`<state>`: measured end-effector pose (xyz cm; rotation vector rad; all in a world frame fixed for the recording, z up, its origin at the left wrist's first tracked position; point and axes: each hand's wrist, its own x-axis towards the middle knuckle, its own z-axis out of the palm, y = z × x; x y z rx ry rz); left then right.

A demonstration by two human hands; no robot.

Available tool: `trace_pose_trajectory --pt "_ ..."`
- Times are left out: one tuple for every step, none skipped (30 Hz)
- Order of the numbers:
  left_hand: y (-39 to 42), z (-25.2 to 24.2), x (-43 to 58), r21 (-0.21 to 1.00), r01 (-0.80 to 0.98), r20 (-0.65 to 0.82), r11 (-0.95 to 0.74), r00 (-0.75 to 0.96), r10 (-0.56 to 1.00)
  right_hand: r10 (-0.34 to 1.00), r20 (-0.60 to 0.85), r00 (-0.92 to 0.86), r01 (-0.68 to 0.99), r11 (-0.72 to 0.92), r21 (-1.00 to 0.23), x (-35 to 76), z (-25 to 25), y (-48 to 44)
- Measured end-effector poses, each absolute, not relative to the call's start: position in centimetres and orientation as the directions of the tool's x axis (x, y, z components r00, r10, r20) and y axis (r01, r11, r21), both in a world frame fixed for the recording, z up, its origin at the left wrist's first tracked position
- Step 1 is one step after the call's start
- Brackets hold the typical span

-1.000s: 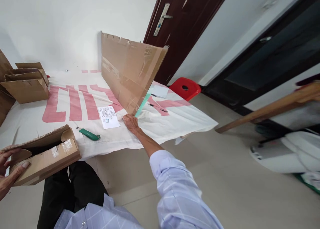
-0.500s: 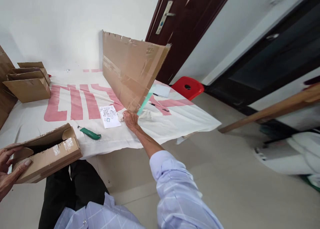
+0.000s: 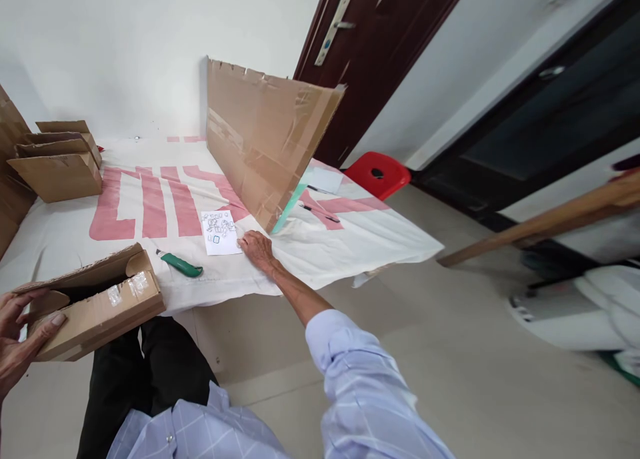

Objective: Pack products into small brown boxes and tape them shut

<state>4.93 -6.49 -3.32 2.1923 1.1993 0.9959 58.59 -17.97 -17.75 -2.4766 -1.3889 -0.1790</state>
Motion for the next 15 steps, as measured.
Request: trace_pose_trajectory --pt "-6.5 -3.4 4.9 0.669 0.526 0.378 -0.526 0.368 0.849 0.814 0.255 0.522 0.852 -0.483 -0.202 58.7 -17.8 -18.0" --pt "-6.4 -3.4 4.8 0.671 0.523 0.378 -0.526 0.370 0.849 0.816 0.259 0.517 0.855 -0.475 -0.210 58.8 -17.8 -18.1" --pt "-6.4 -3.4 4.8 0.674 0.521 0.376 -0.523 0.367 0.851 0.818 0.264 0.511 0.858 -0.466 -0.217 58.8 -17.9 -18.1" --pt "-6.5 -3.4 4.8 0.679 0.520 0.374 -0.517 0.361 0.854 0.821 0.267 0.504 0.861 -0.456 -0.223 58.9 -18.0 -18.2" --pt "-6.5 -3.4 4.8 0.684 0.520 0.372 -0.511 0.354 0.858 0.825 0.269 0.497 0.865 -0.447 -0.227 59.1 -18.0 -18.2" --pt "-6.5 -3.4 4.9 0.688 0.520 0.372 -0.506 0.347 0.861 0.828 0.272 0.490 0.869 -0.438 -0.230 59.2 -18.1 -18.3" --pt "-6.6 -3.3 4.9 0.688 0.522 0.370 -0.503 0.344 0.863 0.830 0.274 0.486 0.871 -0.434 -0.232 59.4 -18.1 -18.4" --pt "-6.6 -3.3 5.0 0.687 0.526 0.367 -0.502 0.345 0.864 0.829 0.275 0.487 0.870 -0.434 -0.233 59.6 -18.2 -18.4" --pt "-6.6 -3.2 5.0 0.683 0.529 0.369 -0.503 0.345 0.863 0.825 0.277 0.493 0.867 -0.440 -0.233 59.9 -18.2 -18.4" --pt "-6.6 -3.2 5.0 0.680 0.531 0.372 -0.506 0.345 0.862 0.818 0.278 0.504 0.861 -0.452 -0.232 60.3 -18.1 -18.3" --pt "-6.6 -3.2 5.0 0.677 0.532 0.377 -0.509 0.343 0.860 0.807 0.281 0.519 0.853 -0.469 -0.229 60.6 -18.1 -18.2" --pt "-6.5 -3.2 5.0 0.676 0.530 0.383 -0.512 0.341 0.858 0.794 0.284 0.537 0.843 -0.489 -0.226 61.0 -18.0 -18.1" --pt "-6.5 -3.3 5.0 0.677 0.526 0.388 -0.516 0.340 0.856 0.780 0.289 0.555 0.831 -0.510 -0.221 61.4 -18.0 -18.0" --pt "-6.5 -3.3 5.1 0.679 0.520 0.392 -0.518 0.339 0.855 0.766 0.294 0.571 0.821 -0.529 -0.216 61.8 -17.9 -18.0" --pt "-6.4 -3.3 5.1 0.684 0.513 0.394 -0.518 0.337 0.855 0.755 0.300 0.584 0.812 -0.545 -0.210 62.1 -17.9 -17.9"
